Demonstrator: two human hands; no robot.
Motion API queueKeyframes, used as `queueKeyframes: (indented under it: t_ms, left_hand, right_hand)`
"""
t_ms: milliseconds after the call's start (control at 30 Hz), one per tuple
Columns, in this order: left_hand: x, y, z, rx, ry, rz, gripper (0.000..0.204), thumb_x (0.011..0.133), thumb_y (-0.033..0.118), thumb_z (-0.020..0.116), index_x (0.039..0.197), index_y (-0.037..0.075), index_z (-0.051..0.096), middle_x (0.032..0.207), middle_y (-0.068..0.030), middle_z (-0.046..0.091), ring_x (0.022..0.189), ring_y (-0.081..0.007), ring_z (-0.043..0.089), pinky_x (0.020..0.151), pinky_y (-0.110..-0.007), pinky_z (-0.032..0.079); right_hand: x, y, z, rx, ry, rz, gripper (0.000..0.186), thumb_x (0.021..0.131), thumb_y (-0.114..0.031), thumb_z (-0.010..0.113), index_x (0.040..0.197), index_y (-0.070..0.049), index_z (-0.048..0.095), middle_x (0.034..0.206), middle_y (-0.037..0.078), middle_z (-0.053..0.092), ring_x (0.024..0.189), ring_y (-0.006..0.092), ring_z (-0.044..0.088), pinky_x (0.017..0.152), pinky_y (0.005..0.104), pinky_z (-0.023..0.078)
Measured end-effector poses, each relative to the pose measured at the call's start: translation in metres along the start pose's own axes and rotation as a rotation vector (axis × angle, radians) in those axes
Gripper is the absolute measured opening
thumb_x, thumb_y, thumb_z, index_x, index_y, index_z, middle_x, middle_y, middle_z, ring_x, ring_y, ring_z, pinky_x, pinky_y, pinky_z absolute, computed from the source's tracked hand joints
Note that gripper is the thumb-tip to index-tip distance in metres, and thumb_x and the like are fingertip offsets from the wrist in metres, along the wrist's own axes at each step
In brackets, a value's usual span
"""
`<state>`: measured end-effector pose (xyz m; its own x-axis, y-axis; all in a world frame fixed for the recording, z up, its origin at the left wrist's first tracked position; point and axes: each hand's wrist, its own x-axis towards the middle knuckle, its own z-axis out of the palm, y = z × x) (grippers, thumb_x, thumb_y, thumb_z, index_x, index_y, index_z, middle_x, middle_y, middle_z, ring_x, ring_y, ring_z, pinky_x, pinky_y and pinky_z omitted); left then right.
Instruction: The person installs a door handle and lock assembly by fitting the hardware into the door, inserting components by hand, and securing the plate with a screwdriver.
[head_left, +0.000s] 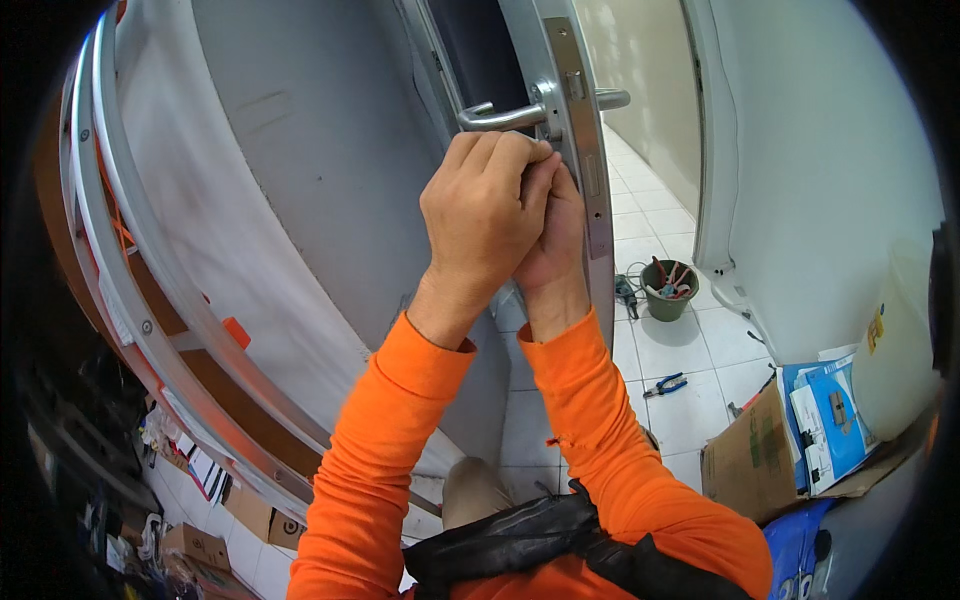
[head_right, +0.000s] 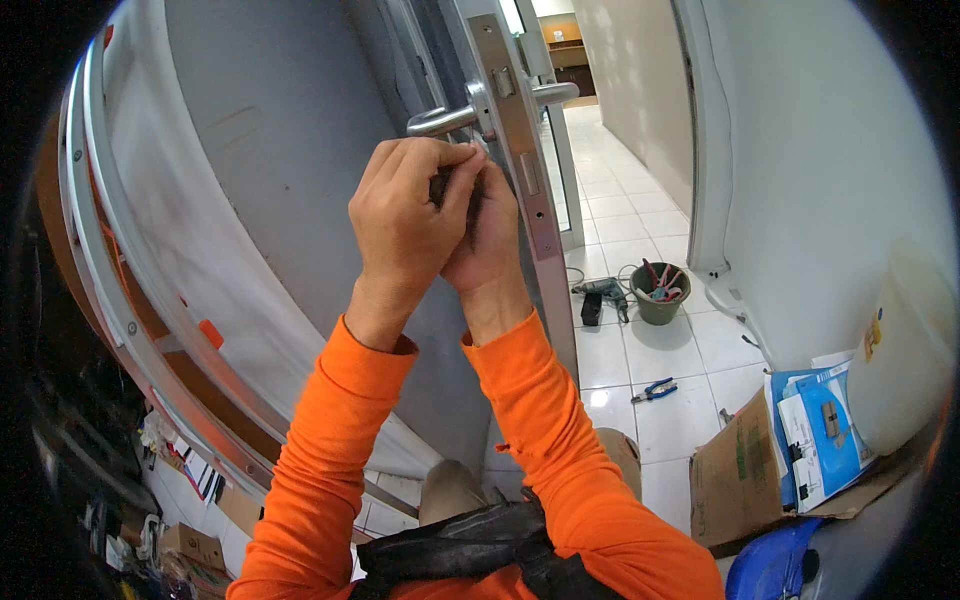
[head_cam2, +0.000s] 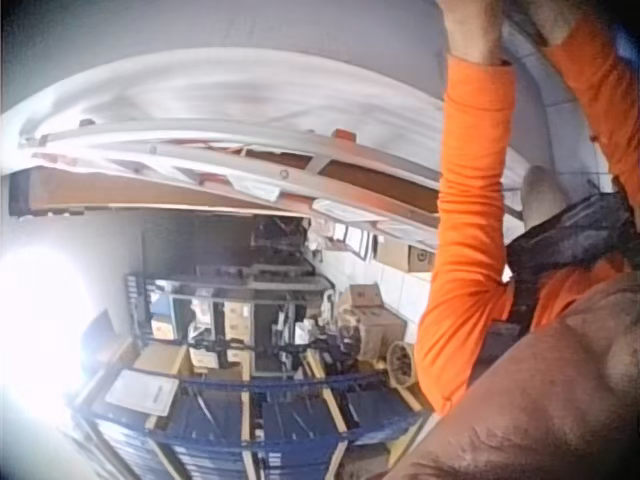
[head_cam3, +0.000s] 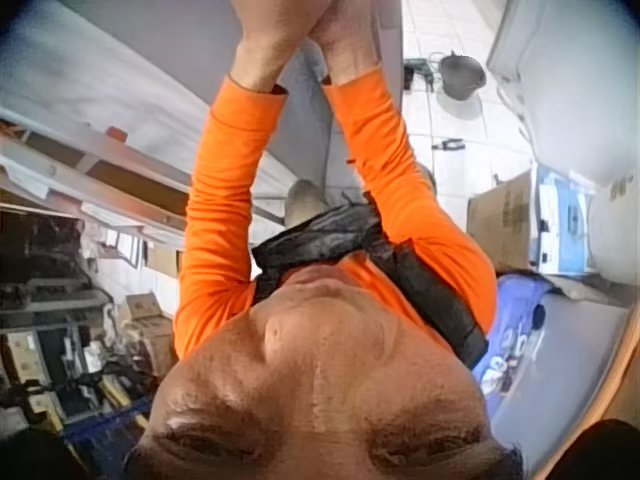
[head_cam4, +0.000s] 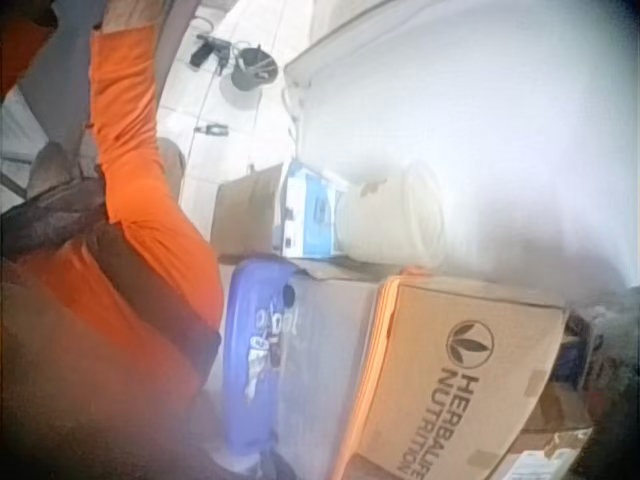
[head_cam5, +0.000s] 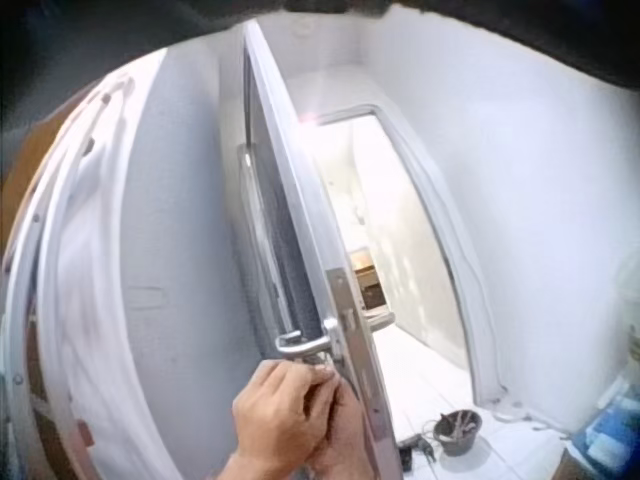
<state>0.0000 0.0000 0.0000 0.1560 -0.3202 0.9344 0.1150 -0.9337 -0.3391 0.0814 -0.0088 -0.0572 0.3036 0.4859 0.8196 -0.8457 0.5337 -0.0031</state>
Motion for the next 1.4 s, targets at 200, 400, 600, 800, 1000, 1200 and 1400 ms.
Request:
queueKeyframes:
  t_ms: [200,400,600,800,1000,1200,1400]
  left_hand:
    - [-0.021,-0.011,0.004,-0.142,0.121,-0.183,0.009,0.086,0.010,0.080,0.093,0.007,0.075,0.084,-0.0057,0.073,0.075,-0.0186,0.067,0.065,-0.031,0.054]
    - [-0.030,-0.031,0.011,-0.382,0.034,-0.470,0.010,0.093,0.006,0.074,0.101,0.002,0.075,0.087,-0.0032,0.073,0.074,-0.0075,0.065,0.063,-0.024,0.052]
    - [-0.029,-0.037,0.015,-0.414,0.017,-0.435,0.013,0.095,0.006,0.071,0.107,0.002,0.074,0.094,-0.0034,0.074,0.072,-0.0057,0.062,0.061,-0.022,0.050]
    - [-0.027,-0.029,0.019,-0.808,0.058,-0.777,0.009,0.095,0.006,0.072,0.101,0.000,0.075,0.086,-0.0006,0.072,0.063,-0.0017,0.056,0.058,-0.019,0.048]
    - [-0.030,-0.036,0.026,-0.988,0.043,-0.911,0.012,0.096,0.006,0.071,0.103,-0.001,0.077,0.083,-0.0008,0.072,0.064,-0.0018,0.056,0.058,-0.018,0.047]
    - [-0.033,-0.038,0.031,-1.012,0.069,-0.925,0.012,0.096,0.006,0.071,0.104,-0.001,0.076,0.083,-0.0007,0.072,0.064,-0.0014,0.056,0.058,-0.017,0.047]
    - [-0.033,-0.037,0.024,-1.019,0.013,-0.932,0.013,0.097,0.010,0.071,0.105,0.000,0.076,0.091,-0.0008,0.072,0.076,-0.0038,0.060,0.065,-0.019,0.048]
  right_hand:
    - [-0.001,0.012,0.012,-0.511,0.263,-0.231,0.026,0.107,-0.034,0.054,0.108,-0.010,0.063,0.098,0.002,0.065,0.088,0.0113,0.064,0.073,0.0261,0.053]
    - [0.010,0.024,-0.008,-0.671,0.300,-0.400,0.023,0.105,-0.034,0.061,0.107,-0.011,0.065,0.092,-0.002,0.065,0.082,0.0060,0.060,0.066,0.0214,0.047]
    - [0.015,0.025,0.006,-0.463,0.391,-0.418,0.022,0.103,-0.032,0.064,0.103,-0.010,0.066,0.085,-0.004,0.060,0.074,0.0062,0.055,0.059,0.0210,0.043]
    - [0.015,0.024,0.004,-0.285,0.409,-0.393,0.019,0.102,-0.029,0.067,0.103,-0.010,0.065,0.085,-0.004,0.056,0.073,0.0069,0.053,0.058,0.0231,0.042]
    - [0.019,0.023,0.005,-0.273,0.460,-0.399,0.018,0.101,-0.028,0.067,0.102,-0.010,0.063,0.085,-0.003,0.055,0.073,0.0073,0.052,0.058,0.0236,0.042]
    - [0.018,0.019,0.002,-0.300,0.453,-0.385,0.019,0.101,-0.028,0.067,0.102,-0.009,0.063,0.084,-0.003,0.055,0.073,0.0077,0.052,0.057,0.0239,0.042]
    - [0.016,0.021,0.003,-0.334,0.427,-0.378,0.021,0.101,-0.029,0.066,0.106,-0.009,0.063,0.085,-0.003,0.055,0.073,0.0077,0.052,0.057,0.0238,0.043]
